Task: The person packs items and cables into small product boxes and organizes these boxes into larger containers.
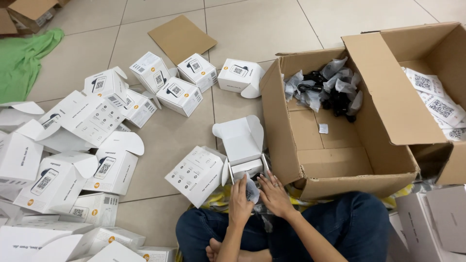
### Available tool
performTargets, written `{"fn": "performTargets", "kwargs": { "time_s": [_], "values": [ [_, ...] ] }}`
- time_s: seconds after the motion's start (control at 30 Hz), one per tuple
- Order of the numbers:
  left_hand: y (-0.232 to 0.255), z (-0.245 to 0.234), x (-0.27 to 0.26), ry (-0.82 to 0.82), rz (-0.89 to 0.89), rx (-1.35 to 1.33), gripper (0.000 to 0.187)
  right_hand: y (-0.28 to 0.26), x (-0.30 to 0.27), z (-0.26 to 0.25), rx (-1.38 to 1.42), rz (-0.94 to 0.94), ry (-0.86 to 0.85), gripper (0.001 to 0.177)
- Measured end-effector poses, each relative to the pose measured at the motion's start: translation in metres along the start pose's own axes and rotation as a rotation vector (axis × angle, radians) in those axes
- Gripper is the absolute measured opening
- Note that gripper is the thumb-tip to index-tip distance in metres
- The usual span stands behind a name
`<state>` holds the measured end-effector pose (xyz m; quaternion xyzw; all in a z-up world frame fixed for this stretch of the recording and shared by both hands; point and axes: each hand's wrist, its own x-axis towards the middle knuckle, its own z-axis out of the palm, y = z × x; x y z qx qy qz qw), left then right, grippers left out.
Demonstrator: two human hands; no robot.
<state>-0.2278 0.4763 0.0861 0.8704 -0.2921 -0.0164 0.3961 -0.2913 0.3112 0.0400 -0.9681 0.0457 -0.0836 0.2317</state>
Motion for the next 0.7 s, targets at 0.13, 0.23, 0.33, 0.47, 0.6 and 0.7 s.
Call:
{"fn": "performTargets", "kwargs": {
  "time_s": [0.13, 0.23, 0.33, 0.47, 0.6, 0.7],
  "values": [
    [0.004, 0.001, -0.002, 0.036, -0.001, 0.06, 0.083, -0.004, 0.0, -0.006, 0.033, 0.034, -0.057, 0.057],
    [0.005, -0.001, -0.001, 0.003, -0.021, 0.088, 0.083, -0.004, 0.0, -0.006, 0.015, -0.001, -0.013, 0.057],
    [0.0, -0.001, 0.001, -0.037, -0.024, 0.091, 0.083, -0.004, -0.001, -0.005, 0.009, -0.004, 0.003, 0.056],
    [-0.006, -0.004, 0.008, -0.063, -0.003, 0.019, 0.076, -0.006, 0.002, -0.009, 0.037, 0.051, -0.077, 0.05],
    [-0.015, -0.007, 0.027, -0.131, -0.037, -0.002, 0.077, -0.007, -0.001, -0.011, 0.066, 0.026, -0.048, 0.051],
    [-0.021, -0.004, 0.051, -0.257, -0.111, 0.095, 0.08, -0.011, -0.001, -0.011, -0.026, -0.026, -0.013, 0.053]
  ]
}}
